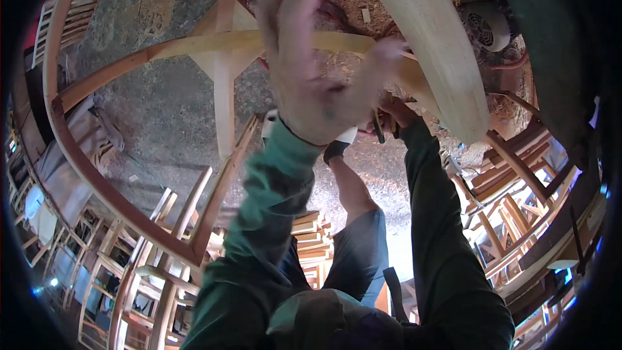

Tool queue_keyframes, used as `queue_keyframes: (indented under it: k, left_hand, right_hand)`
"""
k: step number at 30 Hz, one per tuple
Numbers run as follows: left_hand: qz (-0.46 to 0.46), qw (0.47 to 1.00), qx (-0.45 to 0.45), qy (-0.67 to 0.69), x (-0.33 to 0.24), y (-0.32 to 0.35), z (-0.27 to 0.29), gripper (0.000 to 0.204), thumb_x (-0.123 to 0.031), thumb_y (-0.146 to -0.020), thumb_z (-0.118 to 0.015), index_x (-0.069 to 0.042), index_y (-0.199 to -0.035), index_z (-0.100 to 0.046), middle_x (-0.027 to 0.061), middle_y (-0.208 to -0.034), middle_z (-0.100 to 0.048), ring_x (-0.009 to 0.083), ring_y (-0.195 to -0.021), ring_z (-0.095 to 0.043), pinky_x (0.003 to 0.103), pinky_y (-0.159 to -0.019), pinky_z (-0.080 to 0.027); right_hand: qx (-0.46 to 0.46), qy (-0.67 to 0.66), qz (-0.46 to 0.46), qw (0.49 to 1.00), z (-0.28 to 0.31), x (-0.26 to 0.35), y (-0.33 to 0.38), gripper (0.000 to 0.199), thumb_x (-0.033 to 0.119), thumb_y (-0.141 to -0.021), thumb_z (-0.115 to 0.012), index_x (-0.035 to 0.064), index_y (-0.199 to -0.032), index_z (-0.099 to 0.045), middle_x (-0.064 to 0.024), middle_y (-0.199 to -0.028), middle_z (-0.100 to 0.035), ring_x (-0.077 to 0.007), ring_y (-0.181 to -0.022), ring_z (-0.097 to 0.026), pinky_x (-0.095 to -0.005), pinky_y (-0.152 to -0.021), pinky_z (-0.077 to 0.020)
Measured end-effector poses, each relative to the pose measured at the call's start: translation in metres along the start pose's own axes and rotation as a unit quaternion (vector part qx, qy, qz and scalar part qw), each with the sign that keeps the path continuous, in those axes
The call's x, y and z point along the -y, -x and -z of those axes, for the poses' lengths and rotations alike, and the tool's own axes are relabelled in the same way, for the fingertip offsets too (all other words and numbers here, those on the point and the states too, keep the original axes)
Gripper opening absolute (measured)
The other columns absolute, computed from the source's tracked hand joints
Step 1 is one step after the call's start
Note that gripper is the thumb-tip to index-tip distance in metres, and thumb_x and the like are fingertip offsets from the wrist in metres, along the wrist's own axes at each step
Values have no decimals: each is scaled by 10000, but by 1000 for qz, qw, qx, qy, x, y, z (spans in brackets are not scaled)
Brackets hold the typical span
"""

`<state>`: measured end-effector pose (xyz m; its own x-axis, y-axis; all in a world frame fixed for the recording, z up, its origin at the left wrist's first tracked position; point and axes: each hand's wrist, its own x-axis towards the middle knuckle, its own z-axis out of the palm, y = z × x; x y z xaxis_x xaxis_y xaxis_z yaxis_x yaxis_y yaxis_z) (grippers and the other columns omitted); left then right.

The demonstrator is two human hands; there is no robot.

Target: The person works on a wooden chair frame using pliers, sands it with a grinder, walks to another work area, and smooths the wooden chair frame using a hand file.

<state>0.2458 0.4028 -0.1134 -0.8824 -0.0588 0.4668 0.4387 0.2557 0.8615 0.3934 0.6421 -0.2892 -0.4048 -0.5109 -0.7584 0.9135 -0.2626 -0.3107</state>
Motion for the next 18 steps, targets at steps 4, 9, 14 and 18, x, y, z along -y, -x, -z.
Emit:
queue_keyframes:
  k: [4, 9, 14, 18]
  left_hand:
    - [553, 796, 73, 235, 68, 197, -19, 544, -317, -864, -726, 83, -1192, -559, 159, -981, -677, 230, -918, -660, 369, -844, -526]
    - [662, 621, 116, 404, 55, 202, -74, 404, -297, -868, -724, 42, -1080, -659, 80, -812, -697, 146, -604, -650, 244, -519, -532]
    - [590, 744, 88, 301, 63, 216, -74, 249, -259, -896, -695, -15, -946, -712, 16, -835, -683, 73, -728, -595, 229, -620, -469]
    - [642, 694, 66, 320, 59, 214, -76, 181, -189, -867, -722, -26, -946, -715, 17, -886, -687, 83, -835, -598, 246, -708, -475]
  right_hand:
    - [-117, 24, -44, 992, -40, 15, -7, 302, 84, -823, -731, 11, -1066, -568, -158, -887, -666, -315, -760, -696, -488, -718, -603]
    - [-162, 247, 6, 955, -20, 15, 19, 437, 108, -747, -800, 50, -1099, -547, -139, -870, -662, -268, -769, -702, -390, -685, -602]
    - [-381, 575, 189, 699, -72, -21, 28, 770, 151, -651, -836, 35, -1272, -396, -194, -1081, -564, -313, -983, -581, -403, -828, -502]
    - [-499, 540, 112, 668, -97, -38, 9, 703, 157, -708, -762, 68, -1280, -365, -243, -1254, -482, -428, -1091, -545, -503, -879, -480]
